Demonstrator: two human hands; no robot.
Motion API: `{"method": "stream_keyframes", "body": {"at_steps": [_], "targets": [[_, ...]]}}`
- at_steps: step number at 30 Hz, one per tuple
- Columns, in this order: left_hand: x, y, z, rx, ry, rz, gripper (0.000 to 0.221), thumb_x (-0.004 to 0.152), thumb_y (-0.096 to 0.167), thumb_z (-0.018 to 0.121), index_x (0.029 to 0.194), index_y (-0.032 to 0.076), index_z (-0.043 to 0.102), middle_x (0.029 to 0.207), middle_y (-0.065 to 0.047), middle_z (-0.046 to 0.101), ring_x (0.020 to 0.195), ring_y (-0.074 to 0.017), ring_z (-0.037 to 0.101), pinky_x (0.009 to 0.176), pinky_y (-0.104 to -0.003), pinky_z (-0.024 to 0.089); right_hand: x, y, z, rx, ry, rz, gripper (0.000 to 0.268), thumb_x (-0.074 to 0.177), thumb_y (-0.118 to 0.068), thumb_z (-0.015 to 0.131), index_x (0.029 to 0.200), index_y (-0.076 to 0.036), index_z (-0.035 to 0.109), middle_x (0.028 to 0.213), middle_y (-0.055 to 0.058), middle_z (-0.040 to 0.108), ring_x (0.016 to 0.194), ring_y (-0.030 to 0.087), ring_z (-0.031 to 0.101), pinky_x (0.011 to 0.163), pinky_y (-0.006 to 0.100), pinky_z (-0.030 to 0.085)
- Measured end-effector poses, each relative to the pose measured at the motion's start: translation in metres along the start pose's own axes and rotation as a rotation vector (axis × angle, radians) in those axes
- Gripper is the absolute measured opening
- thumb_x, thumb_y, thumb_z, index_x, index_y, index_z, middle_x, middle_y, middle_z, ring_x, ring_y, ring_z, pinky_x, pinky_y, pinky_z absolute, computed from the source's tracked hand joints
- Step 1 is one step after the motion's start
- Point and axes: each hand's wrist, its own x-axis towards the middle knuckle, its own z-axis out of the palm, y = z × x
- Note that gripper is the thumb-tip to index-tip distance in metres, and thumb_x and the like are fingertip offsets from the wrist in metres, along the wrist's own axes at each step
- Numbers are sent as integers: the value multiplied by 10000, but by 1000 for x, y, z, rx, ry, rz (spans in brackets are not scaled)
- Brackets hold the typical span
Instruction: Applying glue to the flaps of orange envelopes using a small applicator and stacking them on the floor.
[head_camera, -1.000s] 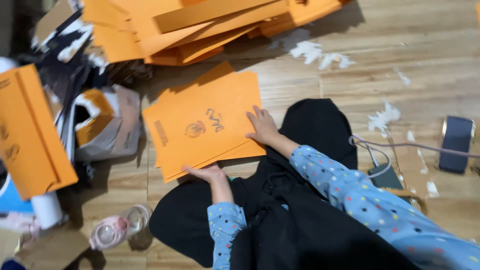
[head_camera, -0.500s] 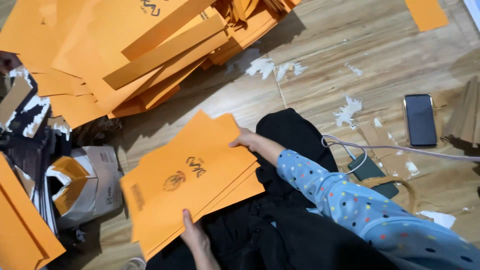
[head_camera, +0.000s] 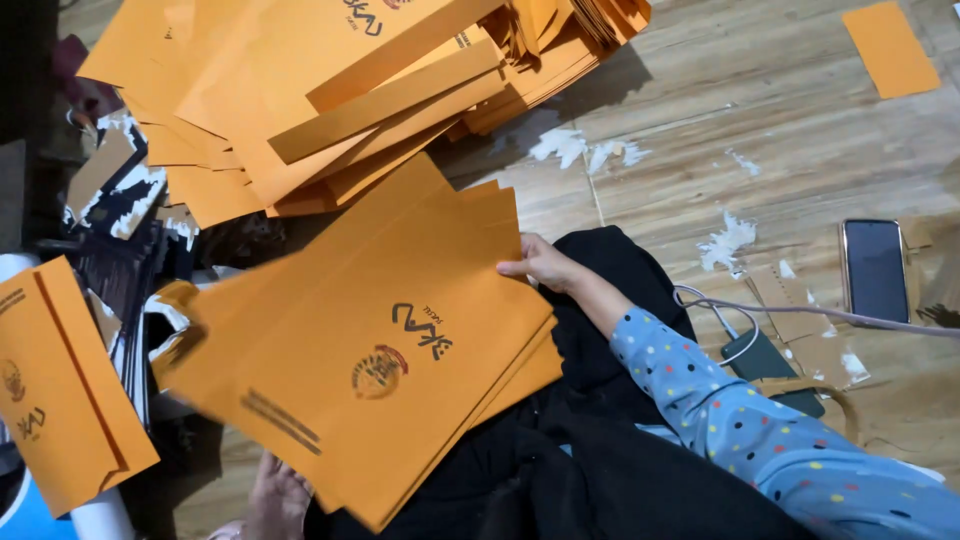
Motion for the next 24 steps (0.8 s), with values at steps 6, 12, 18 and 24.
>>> {"method": "stream_keyframes", "body": {"at_steps": [6, 12, 18, 24], "targets": [[49, 64, 63, 136, 145, 242, 102, 804, 54, 655, 840, -1, 577, 783, -42, 588, 613, -90, 530, 582, -156, 427, 10, -50, 29, -70, 104, -168, 316, 716, 38, 619, 1029, 41, 580, 957, 151, 656, 782, 195, 641, 689, 248, 524], [57, 46, 82, 52, 321, 179, 327, 824, 115, 606, 1124, 11, 528, 1046, -52, 570, 921, -112, 521, 820, -194, 400, 7, -96, 30, -89, -48, -382, 372, 752, 113, 581, 1085, -52, 557, 979, 97, 630, 827, 195, 628, 747, 298, 548], [76, -13, 121, 37, 335, 243, 519, 637, 30, 805, 1098, 50, 568, 968, -76, 593, 925, -164, 569, 848, -332, 460, 12, -8, -1, -242, -22, -282, 478, 631, 56, 767, 1072, -33, 605, 989, 111, 624, 949, 240, 573, 855, 410, 449], [63, 19, 132, 15, 334, 339, 356, 727, -45, 709, 1047, 52, 585, 933, -57, 591, 930, -180, 586, 858, -342, 452, 9, -20, 2, -268, 43, -269, 343, 690, 46, 728, 1004, -60, 641, 916, 62, 639, 903, 192, 594, 807, 365, 462]]}}
